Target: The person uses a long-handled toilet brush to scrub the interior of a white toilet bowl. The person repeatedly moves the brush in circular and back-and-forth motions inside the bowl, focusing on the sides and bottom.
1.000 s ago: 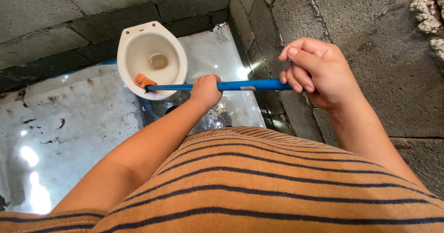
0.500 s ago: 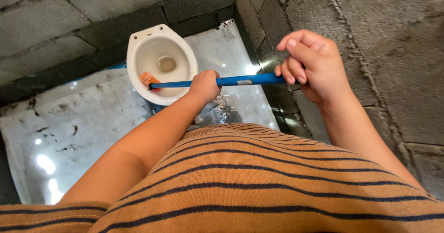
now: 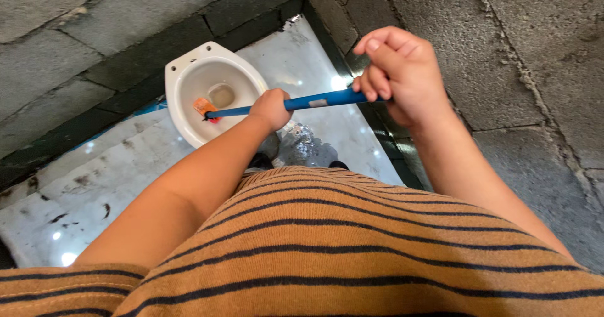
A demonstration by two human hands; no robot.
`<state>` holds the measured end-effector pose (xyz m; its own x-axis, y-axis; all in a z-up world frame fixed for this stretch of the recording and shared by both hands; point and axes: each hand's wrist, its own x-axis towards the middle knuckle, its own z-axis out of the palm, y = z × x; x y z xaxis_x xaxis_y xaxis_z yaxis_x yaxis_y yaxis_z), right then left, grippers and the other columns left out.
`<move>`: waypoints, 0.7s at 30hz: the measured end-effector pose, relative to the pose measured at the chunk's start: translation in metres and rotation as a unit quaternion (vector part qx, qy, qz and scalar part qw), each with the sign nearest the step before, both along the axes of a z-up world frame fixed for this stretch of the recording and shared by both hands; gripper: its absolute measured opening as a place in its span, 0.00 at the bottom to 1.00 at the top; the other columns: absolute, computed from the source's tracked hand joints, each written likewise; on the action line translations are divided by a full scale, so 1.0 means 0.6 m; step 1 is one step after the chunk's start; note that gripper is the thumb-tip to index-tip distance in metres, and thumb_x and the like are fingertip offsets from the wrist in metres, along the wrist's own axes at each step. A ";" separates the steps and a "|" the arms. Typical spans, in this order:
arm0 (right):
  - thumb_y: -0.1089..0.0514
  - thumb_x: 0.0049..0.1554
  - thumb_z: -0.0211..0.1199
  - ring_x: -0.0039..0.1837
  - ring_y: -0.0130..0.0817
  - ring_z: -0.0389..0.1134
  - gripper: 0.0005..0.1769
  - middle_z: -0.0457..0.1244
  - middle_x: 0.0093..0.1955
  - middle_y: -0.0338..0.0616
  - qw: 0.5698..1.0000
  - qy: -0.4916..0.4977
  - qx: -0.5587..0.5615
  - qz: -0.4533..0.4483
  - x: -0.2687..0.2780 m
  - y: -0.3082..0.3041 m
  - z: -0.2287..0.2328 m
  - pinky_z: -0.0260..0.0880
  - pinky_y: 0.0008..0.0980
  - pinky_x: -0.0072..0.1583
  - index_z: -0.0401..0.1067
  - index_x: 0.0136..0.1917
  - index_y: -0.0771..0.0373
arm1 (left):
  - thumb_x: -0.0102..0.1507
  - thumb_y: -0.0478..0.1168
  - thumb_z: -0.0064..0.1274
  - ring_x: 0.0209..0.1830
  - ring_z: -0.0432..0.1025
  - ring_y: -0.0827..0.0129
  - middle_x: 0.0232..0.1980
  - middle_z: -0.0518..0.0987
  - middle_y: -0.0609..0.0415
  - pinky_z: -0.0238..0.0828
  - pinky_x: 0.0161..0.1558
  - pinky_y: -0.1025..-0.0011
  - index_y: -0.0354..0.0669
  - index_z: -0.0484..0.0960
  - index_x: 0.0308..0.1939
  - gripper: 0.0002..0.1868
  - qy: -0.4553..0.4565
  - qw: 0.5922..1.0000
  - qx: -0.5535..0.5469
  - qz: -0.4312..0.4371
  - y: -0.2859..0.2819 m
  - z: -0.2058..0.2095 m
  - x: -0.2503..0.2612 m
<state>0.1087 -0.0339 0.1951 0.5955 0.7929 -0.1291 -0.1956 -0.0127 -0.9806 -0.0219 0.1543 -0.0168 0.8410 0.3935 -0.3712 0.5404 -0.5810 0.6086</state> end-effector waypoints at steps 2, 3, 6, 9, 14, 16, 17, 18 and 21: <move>0.61 0.70 0.53 0.28 0.28 0.58 0.09 0.54 0.24 0.36 1.000 0.012 -0.005 -0.005 0.000 0.001 -0.005 0.72 0.37 0.47 0.70 0.51 0.67 | 0.59 0.41 0.54 0.46 0.77 0.43 0.43 0.83 0.38 0.73 0.52 0.54 0.45 0.88 0.34 0.08 0.000 1.000 -0.005 0.001 0.002 -0.010 0.002; 0.61 0.70 0.52 0.28 0.28 0.58 0.09 0.54 0.24 0.36 1.000 0.017 -0.008 -0.003 0.003 -0.003 -0.005 0.71 0.37 0.47 0.70 0.51 0.67 | 0.59 0.41 0.54 0.46 0.77 0.43 0.43 0.83 0.39 0.73 0.52 0.54 0.46 0.88 0.35 0.08 0.001 1.000 -0.008 0.002 0.000 -0.015 0.003; 0.60 0.70 0.52 0.28 0.27 0.57 0.09 0.54 0.23 0.35 1.000 0.018 -0.016 0.005 0.008 -0.015 -0.009 0.71 0.36 0.48 0.70 0.51 0.67 | 0.58 0.39 0.53 0.46 0.77 0.43 0.42 0.83 0.39 0.74 0.52 0.54 0.47 0.88 0.35 0.08 0.004 1.000 -0.001 0.007 -0.011 -0.022 0.009; 0.60 0.70 0.52 0.28 0.27 0.57 0.09 0.54 0.23 0.35 0.999 0.024 -0.018 0.019 0.012 -0.037 -0.011 0.70 0.36 0.48 0.70 0.51 0.68 | 0.58 0.39 0.53 0.46 0.76 0.42 0.43 0.83 0.38 0.74 0.52 0.54 0.47 0.88 0.35 0.08 -0.002 1.000 0.011 0.022 -0.034 -0.019 0.006; 0.60 0.70 0.52 0.28 0.27 0.57 0.09 0.54 0.23 0.35 0.998 0.022 -0.011 0.050 0.036 -0.090 -0.002 0.71 0.36 0.48 0.70 0.51 0.67 | 0.58 0.38 0.53 0.47 0.76 0.41 0.44 0.82 0.38 0.73 0.52 0.52 0.46 0.88 0.36 0.09 0.005 0.997 0.033 0.068 -0.090 0.007 0.008; 0.60 0.70 0.52 0.28 0.27 0.57 0.09 0.54 0.23 0.35 0.997 0.025 0.000 0.068 0.056 -0.119 0.006 0.71 0.37 0.49 0.70 0.51 0.67 | 0.58 0.38 0.53 0.47 0.76 0.41 0.44 0.82 0.38 0.73 0.52 0.52 0.46 0.88 0.37 0.09 -0.006 0.995 0.046 0.085 -0.123 0.018 0.013; 0.60 0.70 0.52 0.29 0.27 0.57 0.09 0.53 0.23 0.35 0.997 0.026 -0.001 0.074 0.066 -0.136 0.010 0.70 0.37 0.49 0.70 0.51 0.67 | 0.57 0.38 0.53 0.47 0.76 0.41 0.44 0.82 0.37 0.73 0.52 0.52 0.46 0.88 0.37 0.09 -0.014 0.994 0.052 0.094 -0.142 0.022 0.017; 0.60 0.70 0.52 0.29 0.27 0.57 0.09 0.53 0.23 0.35 0.996 0.028 -0.001 0.080 0.075 -0.155 0.015 0.70 0.37 0.50 0.70 0.51 0.67 | 0.57 0.38 0.54 0.47 0.76 0.41 0.44 0.82 0.37 0.73 0.52 0.52 0.46 0.88 0.37 0.09 -0.021 0.993 0.057 0.103 -0.162 0.026 0.021; 0.61 0.70 0.51 0.28 0.28 0.55 0.09 0.52 0.23 0.35 0.995 0.025 -0.004 0.098 0.099 -0.210 0.032 0.70 0.38 0.50 0.70 0.51 0.66 | 0.56 0.36 0.54 0.45 0.76 0.39 0.43 0.82 0.36 0.72 0.52 0.51 0.46 0.87 0.38 0.09 -0.041 0.990 0.068 0.120 -0.218 0.037 0.033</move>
<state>0.1682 -0.1601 0.2142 0.4231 0.8918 -0.1606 -0.2373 -0.0620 -0.9694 -0.0023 0.0234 0.0051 0.7426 0.6272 -0.2348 0.6244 -0.5215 0.5815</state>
